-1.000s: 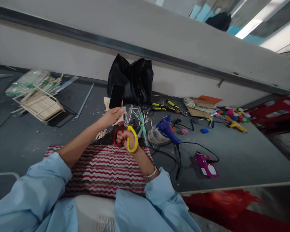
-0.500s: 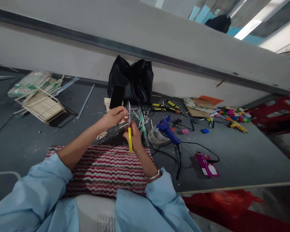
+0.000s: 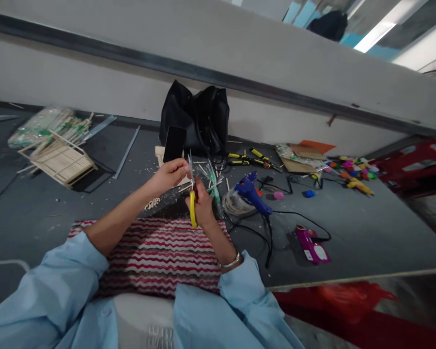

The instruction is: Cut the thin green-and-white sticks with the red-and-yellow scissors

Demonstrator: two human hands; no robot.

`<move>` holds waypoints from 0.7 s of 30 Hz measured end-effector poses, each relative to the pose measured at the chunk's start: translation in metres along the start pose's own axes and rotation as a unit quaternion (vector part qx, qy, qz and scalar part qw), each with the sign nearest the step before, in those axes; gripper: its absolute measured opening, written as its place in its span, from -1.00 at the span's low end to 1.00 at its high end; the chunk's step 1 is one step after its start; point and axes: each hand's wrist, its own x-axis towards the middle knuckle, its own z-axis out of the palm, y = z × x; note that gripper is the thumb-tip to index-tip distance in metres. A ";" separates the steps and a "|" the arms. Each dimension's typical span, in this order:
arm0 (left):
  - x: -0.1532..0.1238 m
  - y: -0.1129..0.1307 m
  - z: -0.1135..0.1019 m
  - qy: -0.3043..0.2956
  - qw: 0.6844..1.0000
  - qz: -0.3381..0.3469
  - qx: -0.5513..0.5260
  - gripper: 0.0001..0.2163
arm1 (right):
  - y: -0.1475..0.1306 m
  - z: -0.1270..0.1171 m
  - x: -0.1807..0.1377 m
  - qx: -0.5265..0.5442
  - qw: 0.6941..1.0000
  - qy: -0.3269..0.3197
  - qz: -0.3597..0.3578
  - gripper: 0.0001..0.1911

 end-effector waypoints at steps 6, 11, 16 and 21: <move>0.001 -0.003 -0.004 -0.019 0.999 0.013 -0.024 -0.69 | 0.000 0.000 0.000 0.003 1.000 -0.006 0.001 -0.25; 0.001 -0.007 -0.007 -0.024 0.999 0.020 -0.030 -0.70 | -0.005 -0.001 0.000 -0.002 1.000 -0.009 0.002 -0.26; 0.002 -0.008 -0.008 -0.034 0.999 0.028 -0.031 -0.70 | -0.008 -0.002 -0.001 0.003 1.000 -0.009 0.003 -0.28; 0.002 -0.007 -0.007 -0.028 0.999 0.032 -0.022 -0.70 | -0.008 -0.001 -0.001 0.006 1.000 -0.008 0.002 -0.27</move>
